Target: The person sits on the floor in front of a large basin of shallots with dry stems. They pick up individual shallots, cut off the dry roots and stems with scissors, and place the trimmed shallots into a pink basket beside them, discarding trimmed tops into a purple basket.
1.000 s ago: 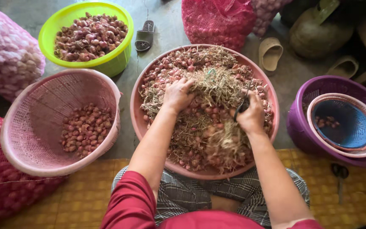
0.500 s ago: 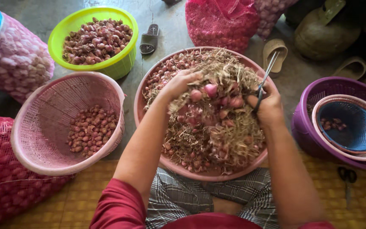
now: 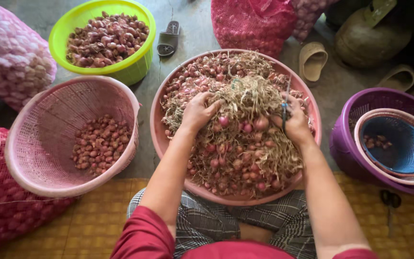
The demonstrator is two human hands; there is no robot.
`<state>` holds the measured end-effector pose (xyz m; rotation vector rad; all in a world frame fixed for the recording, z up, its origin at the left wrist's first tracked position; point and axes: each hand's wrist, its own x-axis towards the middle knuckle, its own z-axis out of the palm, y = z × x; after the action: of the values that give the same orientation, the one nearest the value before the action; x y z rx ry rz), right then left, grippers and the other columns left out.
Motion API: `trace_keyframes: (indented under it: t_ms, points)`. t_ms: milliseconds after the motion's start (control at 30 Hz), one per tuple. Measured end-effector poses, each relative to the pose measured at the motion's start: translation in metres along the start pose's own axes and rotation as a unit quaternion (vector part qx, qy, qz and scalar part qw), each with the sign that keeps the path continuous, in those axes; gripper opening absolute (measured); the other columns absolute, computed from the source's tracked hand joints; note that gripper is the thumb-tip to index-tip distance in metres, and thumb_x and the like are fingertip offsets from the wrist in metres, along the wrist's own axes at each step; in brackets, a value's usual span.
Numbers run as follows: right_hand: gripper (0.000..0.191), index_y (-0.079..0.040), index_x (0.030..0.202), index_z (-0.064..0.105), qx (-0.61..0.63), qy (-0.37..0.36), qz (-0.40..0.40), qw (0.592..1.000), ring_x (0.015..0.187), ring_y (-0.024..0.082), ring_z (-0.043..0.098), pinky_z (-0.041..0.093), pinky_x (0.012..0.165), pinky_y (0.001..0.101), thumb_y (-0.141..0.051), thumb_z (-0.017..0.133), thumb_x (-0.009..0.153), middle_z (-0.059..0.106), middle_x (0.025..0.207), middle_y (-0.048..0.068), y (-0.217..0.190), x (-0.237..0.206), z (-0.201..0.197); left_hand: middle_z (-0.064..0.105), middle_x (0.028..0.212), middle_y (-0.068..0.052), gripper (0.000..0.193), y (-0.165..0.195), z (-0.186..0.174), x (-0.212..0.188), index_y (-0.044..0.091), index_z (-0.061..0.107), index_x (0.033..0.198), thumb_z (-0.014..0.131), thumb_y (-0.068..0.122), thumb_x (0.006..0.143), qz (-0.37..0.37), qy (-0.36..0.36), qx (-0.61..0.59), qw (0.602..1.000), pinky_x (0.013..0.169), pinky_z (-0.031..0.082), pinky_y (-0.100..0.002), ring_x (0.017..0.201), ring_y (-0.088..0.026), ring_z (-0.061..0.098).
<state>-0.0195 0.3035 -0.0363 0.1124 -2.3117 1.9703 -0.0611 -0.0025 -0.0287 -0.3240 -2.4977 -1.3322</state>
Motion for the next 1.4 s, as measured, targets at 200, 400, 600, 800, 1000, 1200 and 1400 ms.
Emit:
trace_keyframes:
  t_ms: [200,400,600,800,1000,1200,1400]
  points:
    - [0.064,-0.002,0.128,0.043,-0.166,0.113,-0.138,0.97,0.104,0.019,0.067,0.058,0.085,0.0292,-0.011,0.091,0.086,0.068,0.116,0.016,-0.028,-0.067,-0.017,0.065,0.098,-0.008,0.032,0.036,-0.021,-0.071,0.013,0.066,0.103,0.086,0.031,0.085,0.187,0.214,0.074,0.956,0.088,0.051,-0.044,0.094,-0.029,0.063]
    - [0.042,-0.001,0.117,0.051,-0.005,0.046,-0.077,0.996,0.074,0.015,0.068,0.054,0.061,0.0265,-0.011,0.079,0.088,0.072,0.093,0.012,-0.056,-0.125,0.002,0.064,0.101,-0.015,0.032,0.055,0.001,-0.122,0.002,0.066,0.101,0.081,0.02,0.079,0.146,0.086,0.133,0.977,0.085,0.051,-0.045,0.098,-0.035,0.061]
    - [0.038,-0.004,0.1,0.061,-0.13,-0.164,0.207,0.956,0.054,0.016,0.066,0.045,0.043,0.0282,-0.024,0.083,0.076,0.071,0.07,0.01,-0.097,-0.154,0.049,0.07,0.097,-0.011,0.033,0.033,-0.015,-0.122,0.003,0.072,0.105,0.087,0.017,0.079,0.055,0.032,-0.048,0.997,0.082,0.054,-0.037,0.091,-0.026,0.067]
    - [0.053,-0.001,0.1,0.061,-0.119,-0.23,0.244,0.935,0.048,0.016,0.061,0.042,0.04,0.0274,-0.038,0.087,0.072,0.065,0.062,0.009,-0.106,-0.139,0.087,0.077,0.09,-0.007,0.017,0.017,-0.043,-0.137,0.002,0.068,0.104,0.076,0.01,0.092,-0.094,-0.053,-0.402,0.909,0.075,0.057,-0.025,0.08,-0.011,0.071]
    - [0.055,-0.004,0.1,0.061,-0.092,-0.207,0.193,0.955,0.049,0.011,0.059,0.041,0.041,0.0247,-0.04,0.089,0.069,0.066,0.064,0.005,-0.086,-0.113,0.117,0.077,0.093,-0.007,0.016,0.022,-0.053,-0.142,-0.001,0.072,0.101,0.077,0.011,0.091,-0.11,-0.054,-0.413,0.902,0.077,0.058,-0.026,0.083,-0.01,0.072]
    - [0.048,0.001,0.096,0.058,-0.01,-0.18,0.151,0.972,0.049,0.009,0.049,0.034,0.041,0.0252,-0.024,0.092,0.073,0.059,0.064,0.003,-0.069,-0.118,0.129,0.077,0.092,-0.007,0.014,0.011,-0.059,-0.146,0.0,0.071,0.1,0.076,0.011,0.092,-0.099,-0.012,-0.43,0.897,0.078,0.058,-0.026,0.084,-0.01,0.071]
    - [0.045,-0.005,0.1,0.059,-0.073,-0.151,0.123,0.978,0.063,0.011,0.059,0.048,0.053,0.0265,-0.027,0.088,0.074,0.063,0.076,0.002,-0.091,-0.13,0.105,0.068,0.087,-0.004,0.006,0.005,-0.048,-0.167,0.009,0.066,0.096,0.068,0.014,0.094,-0.18,0.049,-0.521,0.833,0.071,0.059,-0.035,0.079,-0.015,0.07]
